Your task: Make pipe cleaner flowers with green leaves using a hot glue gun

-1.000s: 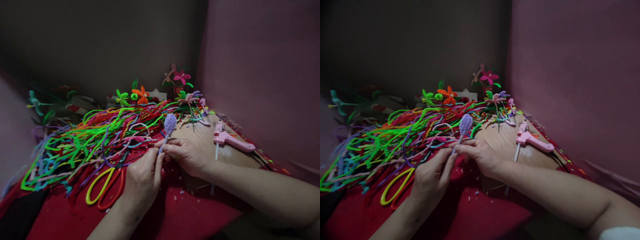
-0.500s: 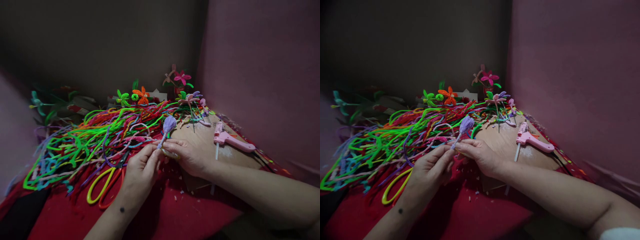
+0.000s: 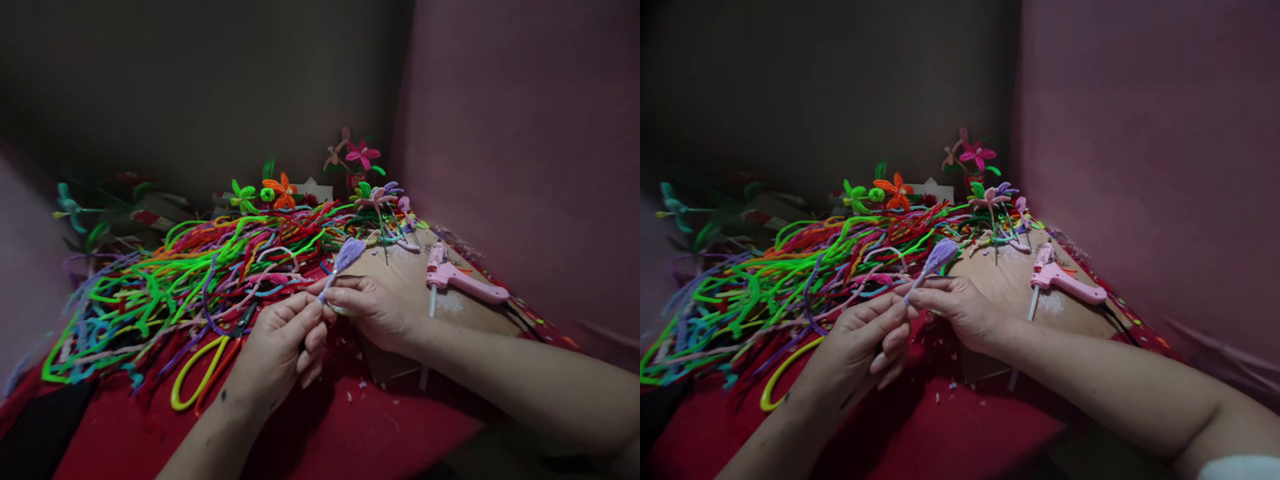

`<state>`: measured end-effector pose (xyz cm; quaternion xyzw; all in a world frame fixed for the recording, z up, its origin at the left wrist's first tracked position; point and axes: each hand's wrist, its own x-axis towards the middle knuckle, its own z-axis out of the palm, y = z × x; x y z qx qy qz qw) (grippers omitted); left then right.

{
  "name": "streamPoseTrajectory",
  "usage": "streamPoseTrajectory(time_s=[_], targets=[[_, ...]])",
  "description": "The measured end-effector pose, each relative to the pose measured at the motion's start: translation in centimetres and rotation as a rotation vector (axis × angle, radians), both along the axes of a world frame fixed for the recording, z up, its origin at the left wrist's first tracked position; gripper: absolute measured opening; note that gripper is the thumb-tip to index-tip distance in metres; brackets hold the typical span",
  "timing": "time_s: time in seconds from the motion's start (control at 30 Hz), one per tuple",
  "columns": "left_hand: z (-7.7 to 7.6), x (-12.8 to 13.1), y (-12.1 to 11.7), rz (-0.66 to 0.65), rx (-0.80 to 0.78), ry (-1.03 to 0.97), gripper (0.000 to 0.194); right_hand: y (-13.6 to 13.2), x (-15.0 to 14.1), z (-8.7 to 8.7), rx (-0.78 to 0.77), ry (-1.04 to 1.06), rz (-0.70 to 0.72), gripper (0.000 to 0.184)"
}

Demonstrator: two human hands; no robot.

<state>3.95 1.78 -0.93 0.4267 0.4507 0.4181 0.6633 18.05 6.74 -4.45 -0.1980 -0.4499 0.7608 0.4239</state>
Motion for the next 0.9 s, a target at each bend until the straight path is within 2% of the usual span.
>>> streamPoseTrajectory(time_s=[0.07, 0.2, 0.27, 0.33, 0.5, 0.63, 0.73, 0.9], targets=[[-0.2, 0.0, -0.1, 0.026, 0.129, 0.209, 0.023, -0.1, 0.0, 0.0, 0.018, -0.026, -0.025, 0.018], [-1.0, -0.1, -0.3, 0.15, 0.562, 0.699, 0.014, -0.4, -0.1, 0.2, 0.025, -0.038, -0.075, 0.012], [-1.3, 0.0, -0.4, 0.197, 0.646, 0.81, 0.011, -0.5, -0.1, 0.4, 0.031, -0.036, -0.104, 0.01], [-1.2, 0.3, -0.6, 0.202, 0.583, 0.79, 0.013, -0.6, -0.2, 0.6, 0.026, -0.04, -0.105, 0.01], [-0.5, 0.8, -0.5, 0.166, 0.266, 0.446, 0.017, -0.5, -0.4, 0.3, -0.004, -0.043, -0.071, 0.017], [-0.4, 0.7, -0.2, 0.119, 0.069, 0.228, 0.021, -0.6, -0.4, 0.1, -0.001, -0.045, -0.094, 0.016], [-0.2, 0.8, -0.3, 0.158, 0.032, 0.133, 0.022, -0.8, -0.4, 0.3, -0.005, -0.032, -0.112, 0.013], [-0.2, 1.3, -0.8, 0.261, 0.068, 0.138, 0.019, -1.2, -0.4, 0.6, -0.032, 0.007, -0.13, 0.011]])
